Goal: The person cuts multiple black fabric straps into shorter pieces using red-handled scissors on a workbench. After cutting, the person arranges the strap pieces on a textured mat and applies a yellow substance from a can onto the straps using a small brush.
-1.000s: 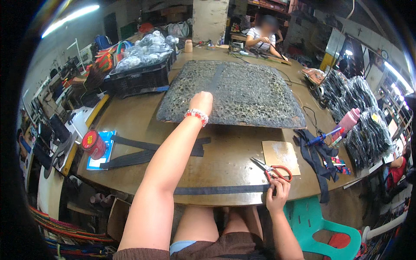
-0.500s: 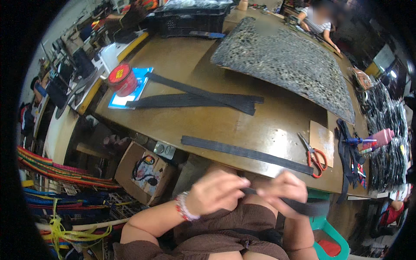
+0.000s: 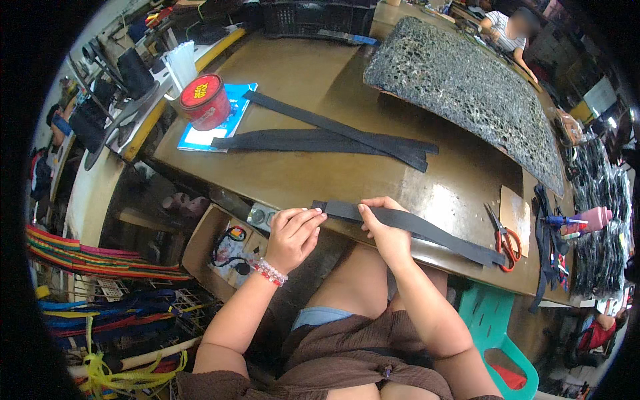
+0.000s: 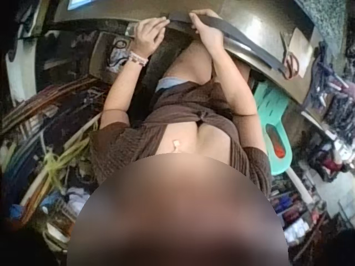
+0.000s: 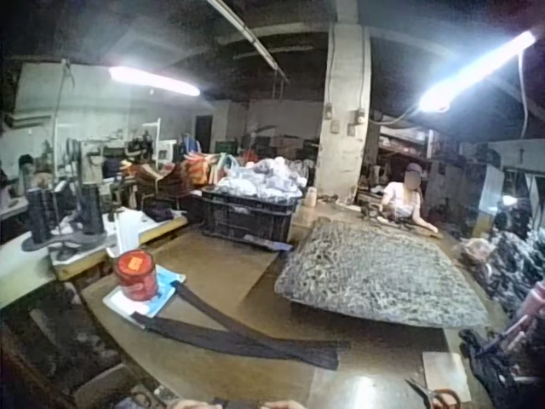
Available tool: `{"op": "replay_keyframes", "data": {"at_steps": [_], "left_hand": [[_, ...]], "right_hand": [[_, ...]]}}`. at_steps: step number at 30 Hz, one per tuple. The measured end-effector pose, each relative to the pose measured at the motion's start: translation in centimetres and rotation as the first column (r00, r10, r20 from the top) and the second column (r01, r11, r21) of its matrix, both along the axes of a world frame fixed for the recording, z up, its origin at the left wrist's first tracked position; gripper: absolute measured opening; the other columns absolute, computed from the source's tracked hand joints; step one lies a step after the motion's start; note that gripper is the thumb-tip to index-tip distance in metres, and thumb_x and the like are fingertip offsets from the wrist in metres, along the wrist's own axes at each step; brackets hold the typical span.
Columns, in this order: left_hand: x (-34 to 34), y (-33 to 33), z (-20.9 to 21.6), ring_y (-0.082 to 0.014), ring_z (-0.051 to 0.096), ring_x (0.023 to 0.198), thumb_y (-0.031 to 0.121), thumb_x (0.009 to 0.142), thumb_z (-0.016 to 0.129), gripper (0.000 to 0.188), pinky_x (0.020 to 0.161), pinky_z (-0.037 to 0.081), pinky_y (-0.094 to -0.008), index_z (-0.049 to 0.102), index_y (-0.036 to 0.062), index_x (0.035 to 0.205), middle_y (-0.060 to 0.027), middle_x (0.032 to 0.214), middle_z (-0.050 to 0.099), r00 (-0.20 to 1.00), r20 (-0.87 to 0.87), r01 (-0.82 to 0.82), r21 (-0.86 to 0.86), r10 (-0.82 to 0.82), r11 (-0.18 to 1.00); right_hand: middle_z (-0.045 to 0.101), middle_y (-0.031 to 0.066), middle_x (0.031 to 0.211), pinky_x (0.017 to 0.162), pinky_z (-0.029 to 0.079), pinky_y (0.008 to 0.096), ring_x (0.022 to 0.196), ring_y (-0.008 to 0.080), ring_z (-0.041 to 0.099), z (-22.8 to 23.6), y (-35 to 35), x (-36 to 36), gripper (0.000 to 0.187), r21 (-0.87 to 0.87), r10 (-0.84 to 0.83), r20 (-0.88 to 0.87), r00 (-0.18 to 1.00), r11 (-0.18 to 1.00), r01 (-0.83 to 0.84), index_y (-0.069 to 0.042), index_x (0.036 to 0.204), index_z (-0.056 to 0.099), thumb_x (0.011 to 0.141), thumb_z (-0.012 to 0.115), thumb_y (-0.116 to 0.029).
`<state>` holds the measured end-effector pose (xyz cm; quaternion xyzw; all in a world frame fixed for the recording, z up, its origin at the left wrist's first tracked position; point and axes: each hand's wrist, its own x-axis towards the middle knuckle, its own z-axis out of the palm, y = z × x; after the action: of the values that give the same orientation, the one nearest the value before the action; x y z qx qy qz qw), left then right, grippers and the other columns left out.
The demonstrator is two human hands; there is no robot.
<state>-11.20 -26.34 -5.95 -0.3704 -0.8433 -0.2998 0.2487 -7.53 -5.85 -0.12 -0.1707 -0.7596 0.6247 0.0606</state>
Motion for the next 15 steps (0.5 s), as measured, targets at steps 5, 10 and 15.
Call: {"op": "replay_keyframes", "data": {"at_steps": [5,10,15], "left_hand": [[-0.6,-0.4,-1.3,-0.0203,0.055,0.103,0.009,0.081,0.065,0.03,0.093,0.042,-0.0361,0.068,0.0128,0.11,0.002,0.117,0.064,0.998,-0.047,0.042,0.044,-0.039,0.998],[-0.8,-0.4,-2.1,-0.0237,0.057,0.101,0.01,0.083,0.062,0.029,0.092,0.042,-0.0377,0.068,0.011,0.111,-0.0032,0.116,0.065,0.997,-0.039,0.063,0.095,-0.06,0.993],[-0.4,0.2,-1.9,-0.0221,0.053,0.102,0.017,0.084,0.063,0.03,0.092,0.039,-0.0386,0.067,0.0178,0.114,0.0001,0.115,0.062,0.999,-0.038,0.0,0.06,0.002,0.998]], "right_hand": [[0.065,0.0037,0.072,0.059,0.046,0.0251,0.064,0.0089,0.059,-1.3,0.0,0.2,0.02,0.104,-0.012,-0.01,1.0,0.995,0.013,-0.002,0.095,0.068,0.086,0.071,-0.02],[0.063,0.0015,0.069,0.052,0.042,0.0226,0.057,0.0059,0.054,-1.9,0.1,0.2,0.019,0.241,0.002,-0.104,0.995,0.97,0.023,-0.003,0.095,0.069,0.086,0.072,-0.019],[0.064,0.0038,0.076,0.058,0.044,0.0243,0.066,0.0074,0.056,-2.3,0.0,0.0,0.019,0.317,0.03,-0.138,0.99,0.948,0.016,-0.004,0.096,0.069,0.086,0.071,-0.019]]}}
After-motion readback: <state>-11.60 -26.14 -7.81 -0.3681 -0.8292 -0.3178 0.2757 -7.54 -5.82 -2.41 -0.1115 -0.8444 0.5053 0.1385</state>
